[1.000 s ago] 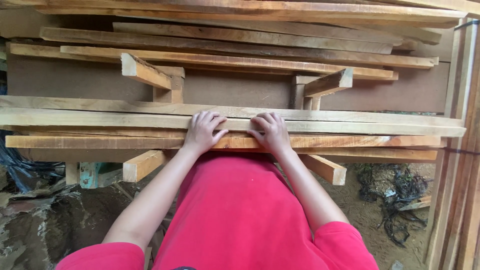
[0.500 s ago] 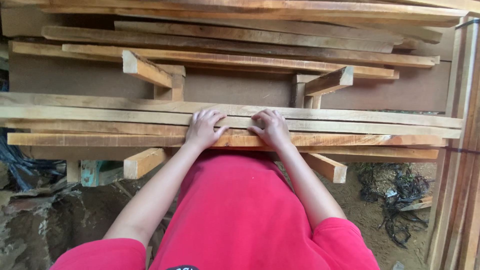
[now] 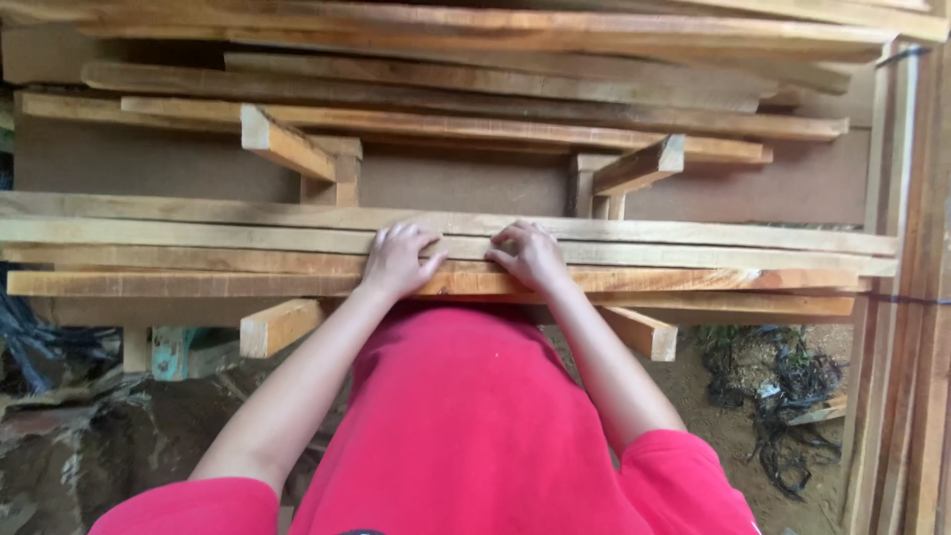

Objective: The person arranges several wooden planks on a wooden rack, aligning them by hand. They then use a black strap to tie the stack of planks together, wrapping and knotting the strap to secure the wood.

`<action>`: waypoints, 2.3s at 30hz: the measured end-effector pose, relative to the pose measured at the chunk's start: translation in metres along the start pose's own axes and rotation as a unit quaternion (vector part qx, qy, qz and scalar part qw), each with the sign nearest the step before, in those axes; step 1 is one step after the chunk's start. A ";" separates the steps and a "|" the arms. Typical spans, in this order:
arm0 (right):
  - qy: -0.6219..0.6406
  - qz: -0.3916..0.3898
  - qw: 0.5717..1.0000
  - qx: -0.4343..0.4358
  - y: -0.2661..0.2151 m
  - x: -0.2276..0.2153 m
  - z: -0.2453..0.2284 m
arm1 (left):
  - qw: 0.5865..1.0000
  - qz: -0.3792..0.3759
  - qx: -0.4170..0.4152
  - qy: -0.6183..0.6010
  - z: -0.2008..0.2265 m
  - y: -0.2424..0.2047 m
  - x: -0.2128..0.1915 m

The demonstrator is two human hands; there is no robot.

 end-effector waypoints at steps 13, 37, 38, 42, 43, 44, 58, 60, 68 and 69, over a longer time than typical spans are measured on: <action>-0.105 -0.039 0.982 -0.152 -0.066 -0.044 -0.071 | 0.981 -0.180 0.044 0.061 0.029 -0.034 -0.012; -0.069 0.007 0.996 -0.055 0.021 -0.045 -0.034 | 0.991 -0.131 -0.036 -0.017 -0.025 0.047 -0.021; -0.077 0.010 0.995 -0.057 0.019 -0.046 -0.037 | 0.990 -0.131 -0.046 -0.013 -0.025 0.049 -0.018; -0.091 0.013 0.994 -0.062 0.017 -0.037 -0.037 | 0.991 -0.118 -0.063 -0.013 -0.029 0.049 0.006; -0.093 0.016 0.994 -0.062 0.015 -0.039 -0.039 | 0.991 -0.116 -0.060 -0.012 -0.027 0.044 0.005; -0.094 0.016 0.993 -0.067 0.013 -0.040 -0.041 | 0.994 -0.098 -0.042 0.013 -0.023 0.039 0.001; -0.187 -0.147 0.970 0.040 0.042 -0.038 -0.054 | 0.990 0.095 0.037 0.101 0.011 0.000 -0.006; -0.187 -0.208 0.957 0.076 0.050 -0.030 -0.046 | 0.988 0.105 0.043 0.104 0.012 0.001 -0.008; -0.178 -0.089 0.976 -0.091 0.039 -0.031 -0.056 | 0.979 0.158 0.039 0.124 0.010 -0.002 -0.001; -0.177 -0.029 0.971 -0.160 0.038 -0.031 -0.063 | 0.979 0.160 0.037 0.122 0.008 -0.002 -0.001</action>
Point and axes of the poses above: each hand's wrist, its own y-axis towards the middle knuckle, its own x-axis out of the palm, z = x × y, the point moved 8 cm from there along y, towards the middle knuckle, and after that the axes turned 7 degrees about -z, right-handed, at the moved point
